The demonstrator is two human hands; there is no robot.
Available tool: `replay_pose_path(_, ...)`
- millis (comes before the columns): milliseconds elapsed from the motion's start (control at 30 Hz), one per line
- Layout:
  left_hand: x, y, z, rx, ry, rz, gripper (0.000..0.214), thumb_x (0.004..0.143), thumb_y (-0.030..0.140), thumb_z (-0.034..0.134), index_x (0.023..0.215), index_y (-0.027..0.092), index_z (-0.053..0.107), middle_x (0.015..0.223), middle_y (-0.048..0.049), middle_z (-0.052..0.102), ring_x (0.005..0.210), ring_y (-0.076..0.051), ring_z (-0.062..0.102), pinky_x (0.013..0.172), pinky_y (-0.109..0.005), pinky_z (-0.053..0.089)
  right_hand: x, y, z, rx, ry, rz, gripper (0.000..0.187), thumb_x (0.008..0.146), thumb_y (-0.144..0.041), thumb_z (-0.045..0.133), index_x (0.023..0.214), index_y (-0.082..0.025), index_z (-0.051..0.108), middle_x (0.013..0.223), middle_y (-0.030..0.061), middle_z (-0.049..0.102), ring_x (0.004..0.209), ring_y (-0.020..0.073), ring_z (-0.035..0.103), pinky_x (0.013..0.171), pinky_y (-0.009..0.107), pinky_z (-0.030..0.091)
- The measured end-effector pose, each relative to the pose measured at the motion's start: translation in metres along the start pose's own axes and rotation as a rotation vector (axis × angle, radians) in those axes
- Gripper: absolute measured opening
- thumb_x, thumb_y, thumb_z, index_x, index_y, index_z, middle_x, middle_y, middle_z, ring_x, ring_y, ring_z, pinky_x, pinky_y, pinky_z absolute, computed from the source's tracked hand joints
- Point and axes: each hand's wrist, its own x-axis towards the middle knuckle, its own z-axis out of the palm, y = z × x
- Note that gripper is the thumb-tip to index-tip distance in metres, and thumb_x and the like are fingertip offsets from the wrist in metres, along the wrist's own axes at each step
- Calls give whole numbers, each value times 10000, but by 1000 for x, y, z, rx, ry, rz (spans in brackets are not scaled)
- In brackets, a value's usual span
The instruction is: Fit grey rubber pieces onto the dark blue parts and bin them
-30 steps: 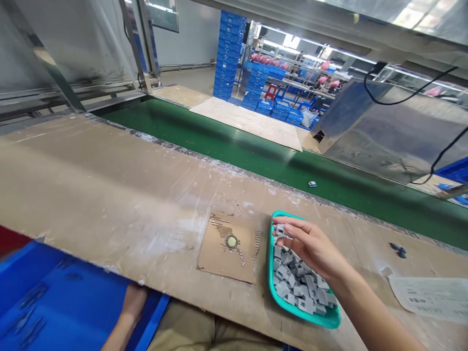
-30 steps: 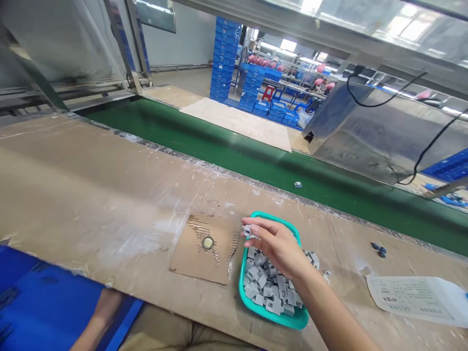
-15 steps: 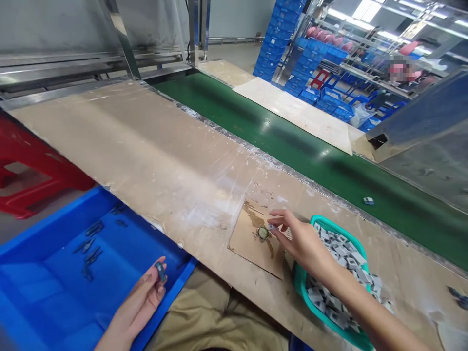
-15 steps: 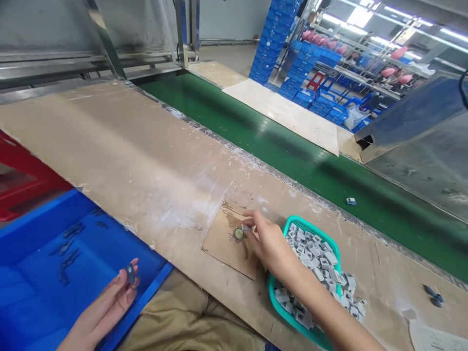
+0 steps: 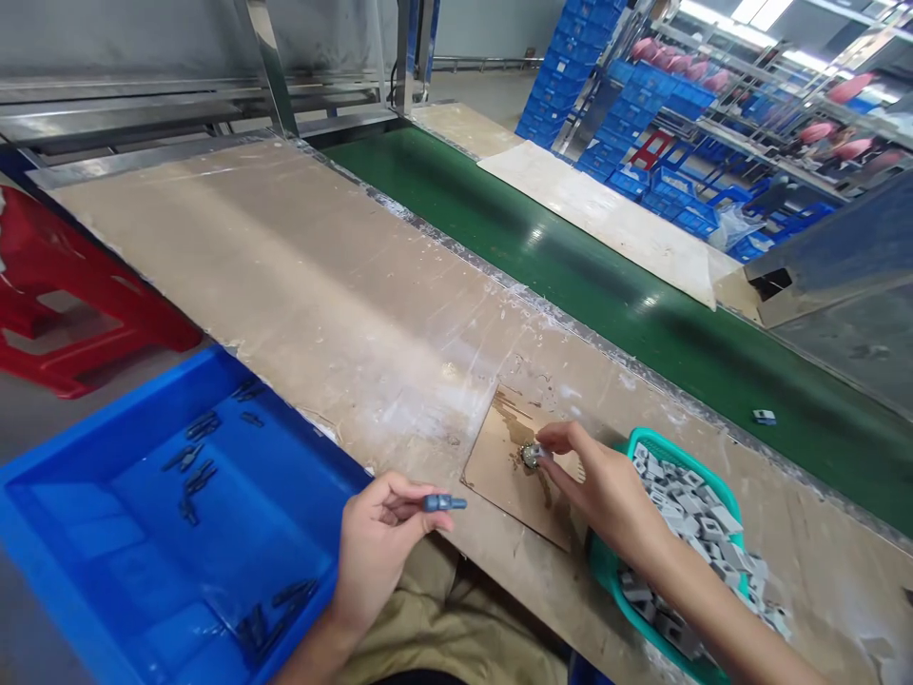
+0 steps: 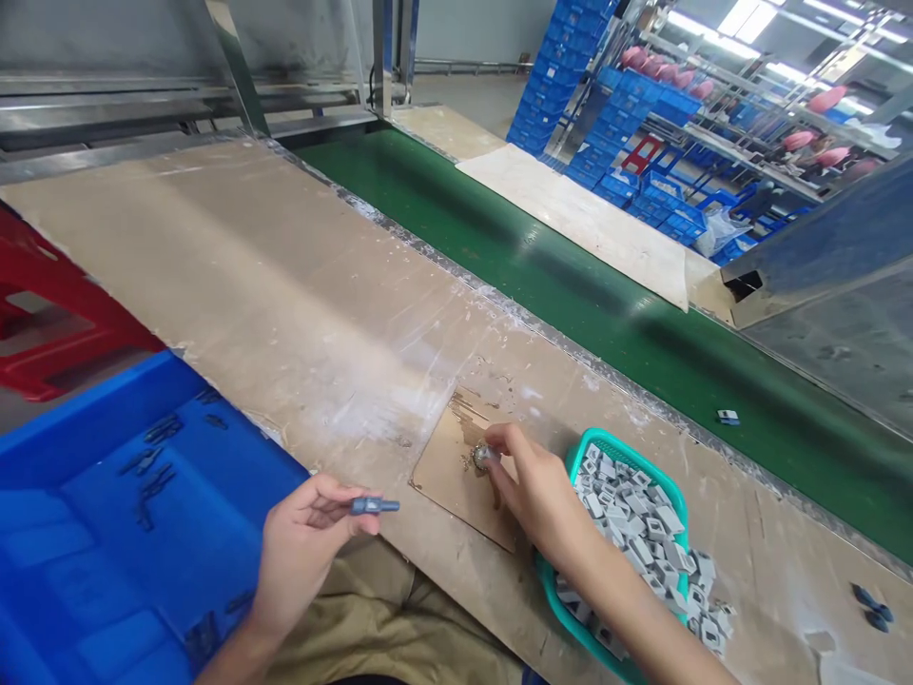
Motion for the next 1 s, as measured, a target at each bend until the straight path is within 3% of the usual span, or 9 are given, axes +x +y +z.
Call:
replay_pose_path(133, 6, -4, 25, 85, -120, 330, 147, 727, 49, 658, 706, 144, 547, 821, -68, 698, 617, -186, 664, 562, -196, 586, -10, -24, -18, 526, 54, 232, 287, 751, -351, 677, 947, -184, 551, 972, 103, 646, 880, 209, 637, 804, 342, 523)
replay_pose_path(200, 8, -4, 34, 231, -159, 597, 179, 739, -36, 601, 781, 134, 567, 882, -74, 694, 749, -192, 671, 638, -230, 603, -17, -34, -23, 744, 52, 375, 336, 681, -348, 750, 904, -176, 568, 947, 102, 657, 857, 202, 644, 779, 310, 531)
replay_pose_path(300, 10, -2, 42, 460, -217, 1020, 288, 710, -108, 592, 927, 81, 590, 959, -113, 678, 943, -208, 632, 784, -288, 590, -29, -45, -23, 965, 36, 522, 321, 636, -325, 792, 824, -176, 579, 895, 74, 667, 789, 159, 643, 718, 241, 527)
replay_pose_path(367, 10, -2, 44, 506, -237, 1139, 314, 688, -106, 621, 960, 48, 592, 998, -131, 666, 992, -220, 611, 812, -293, 581, -37, -50, -21, 1056, 31, 573, 298, 629, -303, 800, 782, -177, 577, 864, 55, 667, 762, 136, 635, 686, 209, 518)
replay_pose_path(600, 6, -5, 46, 569, -280, 1166, 311, 762, -24, 595, 1054, 83, 583, 1088, -105, 639, 1039, -215, 588, 814, -294, 567, -49, -56, -19, 1171, 17, 633, 305, 609, -289, 810, 709, -172, 547, 800, 42, 657, 720, 144, 625, 692, 267, 542)
replay_pose_path(833, 7, -2, 54, 555, -371, 1253, 278, 726, -70, 592, 998, -9, 595, 1035, -184, 642, 1053, -252, 577, 825, -331, 564, -48, -54, -18, 1221, 1, 666, 303, 575, -288, 822, 673, -160, 566, 726, 17, 618, 698, 134, 612, 724, 278, 553)
replay_pose_path(1000, 15, -14, 60, 567, -448, 1244, 270, 787, -43, 512, 1034, 30, 593, 1099, -160, 623, 1059, -236, 576, 853, -334, 552, -47, -47, -18, 1294, 51, 666, 326, 498, -252, 849, 708, -148, 621, 712, 1, 615, 697, 136, 622, 746, 291, 551)
